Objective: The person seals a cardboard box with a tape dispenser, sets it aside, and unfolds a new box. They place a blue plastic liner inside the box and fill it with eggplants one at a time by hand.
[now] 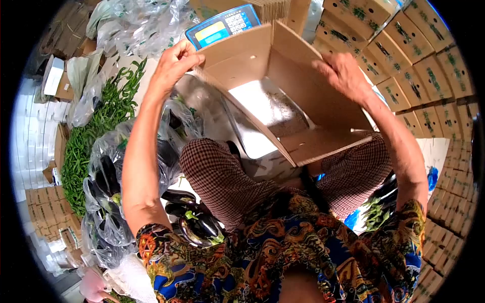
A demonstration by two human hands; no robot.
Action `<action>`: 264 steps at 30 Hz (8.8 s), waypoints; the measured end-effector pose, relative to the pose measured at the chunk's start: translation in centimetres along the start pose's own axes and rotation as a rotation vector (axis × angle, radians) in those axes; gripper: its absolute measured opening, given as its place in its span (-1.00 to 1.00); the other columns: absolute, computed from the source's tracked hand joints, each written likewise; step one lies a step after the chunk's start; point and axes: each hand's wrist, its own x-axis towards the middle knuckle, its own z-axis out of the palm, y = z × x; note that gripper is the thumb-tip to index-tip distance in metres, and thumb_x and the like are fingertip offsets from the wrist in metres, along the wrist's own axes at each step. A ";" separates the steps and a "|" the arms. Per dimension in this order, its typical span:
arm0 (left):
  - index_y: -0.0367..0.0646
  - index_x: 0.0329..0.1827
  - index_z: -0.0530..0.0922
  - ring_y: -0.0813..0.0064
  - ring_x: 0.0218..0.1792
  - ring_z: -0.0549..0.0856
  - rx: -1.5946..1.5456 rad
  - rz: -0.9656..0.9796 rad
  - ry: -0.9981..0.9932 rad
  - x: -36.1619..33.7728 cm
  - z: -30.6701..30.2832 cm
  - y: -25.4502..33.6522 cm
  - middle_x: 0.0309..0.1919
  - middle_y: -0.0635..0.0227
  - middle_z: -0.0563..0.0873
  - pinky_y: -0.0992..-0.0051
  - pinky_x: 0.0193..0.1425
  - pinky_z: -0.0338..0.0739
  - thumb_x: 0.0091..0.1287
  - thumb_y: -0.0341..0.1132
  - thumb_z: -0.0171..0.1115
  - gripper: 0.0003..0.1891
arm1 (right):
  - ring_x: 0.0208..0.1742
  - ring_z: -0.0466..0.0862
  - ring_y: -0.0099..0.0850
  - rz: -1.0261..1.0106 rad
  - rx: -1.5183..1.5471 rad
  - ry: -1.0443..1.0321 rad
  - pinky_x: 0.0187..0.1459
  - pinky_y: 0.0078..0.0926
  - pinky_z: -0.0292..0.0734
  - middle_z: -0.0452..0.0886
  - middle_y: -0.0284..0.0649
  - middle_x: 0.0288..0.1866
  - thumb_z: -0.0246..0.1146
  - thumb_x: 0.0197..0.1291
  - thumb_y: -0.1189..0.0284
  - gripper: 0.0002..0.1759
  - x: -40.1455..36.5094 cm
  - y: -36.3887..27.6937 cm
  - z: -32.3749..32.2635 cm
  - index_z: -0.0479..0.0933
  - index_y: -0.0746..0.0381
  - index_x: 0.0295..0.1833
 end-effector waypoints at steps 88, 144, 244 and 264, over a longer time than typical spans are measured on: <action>-0.16 0.44 0.23 0.40 0.27 0.42 -0.534 -0.133 -0.050 4.3 9.5 -7.6 0.31 0.13 0.42 0.41 0.37 0.24 0.52 0.05 -0.29 -0.41 | 0.55 -0.03 0.01 -0.279 -0.332 -0.126 0.38 -0.01 0.01 -0.04 0.12 0.54 -0.20 0.18 -0.38 0.06 -2.4 -0.4 8.7 0.00 0.27 0.51; -0.17 0.00 0.50 0.55 -0.07 0.49 -0.155 -0.186 -0.003 3.6 10.9 -5.0 -0.12 0.37 0.57 0.51 0.13 0.37 0.45 -0.15 -0.02 -0.71 | -0.01 0.54 -0.45 0.409 0.975 0.241 0.05 -0.50 0.43 0.56 -0.25 -0.05 0.40 -0.10 0.21 -0.30 -6.2 6.7 -2.3 0.39 0.27 0.18; -0.10 -0.05 0.51 -0.11 -0.09 0.61 -0.003 -0.040 -0.012 -2.0 13.3 -19.2 -0.19 0.00 0.66 0.06 -0.13 0.51 0.24 -0.29 0.19 -0.76 | -0.35 0.74 -0.13 -0.055 -0.087 -0.324 -0.20 -0.25 0.67 0.69 0.04 -0.33 0.44 -0.06 0.26 -0.41 3.5 -7.2 1.5 0.42 0.32 0.05; -0.18 0.14 0.46 0.18 0.09 0.55 -0.671 -0.070 0.155 2.6 16.0 -17.2 0.13 0.16 0.52 0.31 0.22 0.37 0.46 -0.10 -0.07 -0.61 | -0.37 0.74 -0.16 0.072 -0.040 -0.303 -0.24 -0.28 0.65 0.68 0.03 -0.38 0.42 -0.12 0.31 -0.47 3.1 -6.9 1.8 0.41 0.31 -0.05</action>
